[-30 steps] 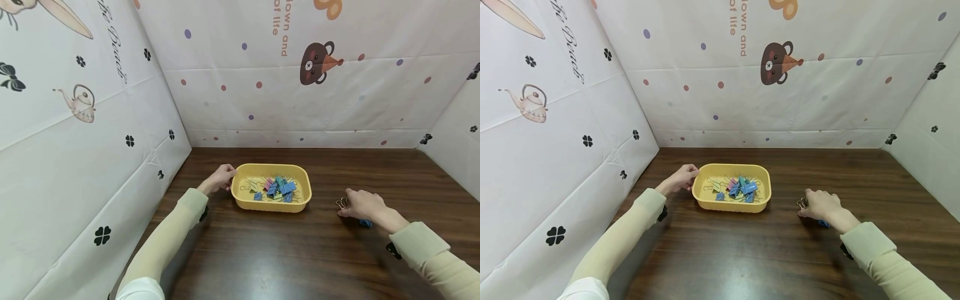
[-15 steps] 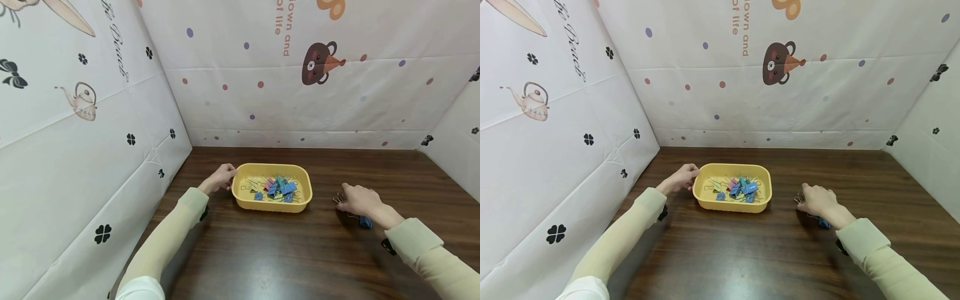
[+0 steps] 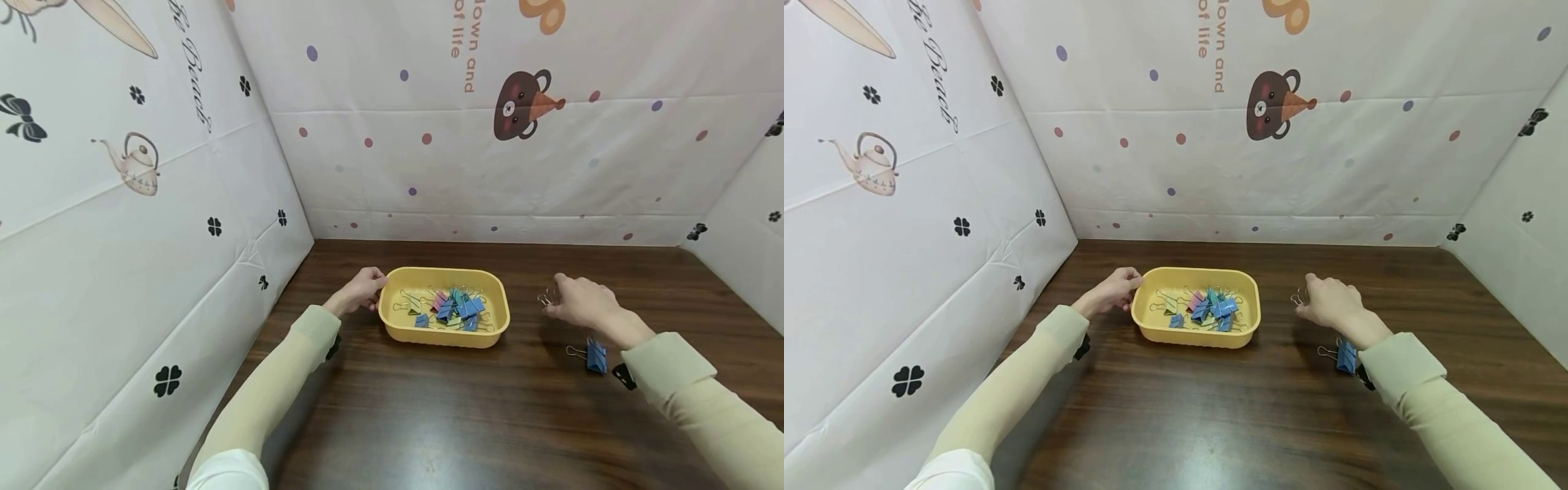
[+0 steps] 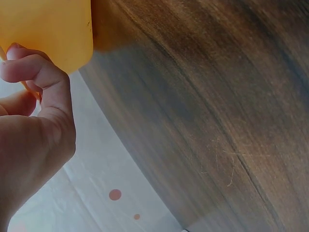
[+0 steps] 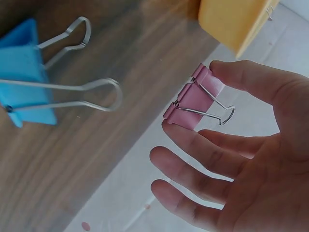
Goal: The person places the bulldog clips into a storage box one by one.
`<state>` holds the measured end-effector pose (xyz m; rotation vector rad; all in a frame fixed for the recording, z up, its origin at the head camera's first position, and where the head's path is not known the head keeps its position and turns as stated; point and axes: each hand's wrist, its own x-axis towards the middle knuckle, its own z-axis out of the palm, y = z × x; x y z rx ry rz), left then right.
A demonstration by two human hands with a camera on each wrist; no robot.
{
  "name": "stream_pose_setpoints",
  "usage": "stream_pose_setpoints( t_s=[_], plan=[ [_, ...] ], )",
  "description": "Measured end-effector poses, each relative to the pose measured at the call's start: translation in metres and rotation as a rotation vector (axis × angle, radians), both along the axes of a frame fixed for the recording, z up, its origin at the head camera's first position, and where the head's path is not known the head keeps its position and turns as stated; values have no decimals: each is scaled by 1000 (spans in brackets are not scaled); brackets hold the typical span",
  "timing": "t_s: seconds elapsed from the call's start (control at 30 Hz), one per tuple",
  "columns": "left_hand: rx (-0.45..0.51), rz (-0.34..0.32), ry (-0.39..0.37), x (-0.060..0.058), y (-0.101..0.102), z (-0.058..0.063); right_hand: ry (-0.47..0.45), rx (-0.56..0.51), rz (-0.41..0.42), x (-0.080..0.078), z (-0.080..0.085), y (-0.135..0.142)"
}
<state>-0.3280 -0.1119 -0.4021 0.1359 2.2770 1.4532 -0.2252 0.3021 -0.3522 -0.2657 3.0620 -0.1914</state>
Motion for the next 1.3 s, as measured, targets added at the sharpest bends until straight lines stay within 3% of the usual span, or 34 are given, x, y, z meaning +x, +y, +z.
stream_pose_setpoints(
  t_s=[0.47, 0.9, 1.3],
  plan=[
    [4, -4, -5, 0, 0, 1, 45, -22, -16, -21, 26, -10],
    [-6, -2, -3, 0, 0, 1, 86, -29, 18, -30, 43, -39],
    [7, -8, -8, 0, 0, 2, 106, -46, 42, -36, 46, -69]
  ],
)
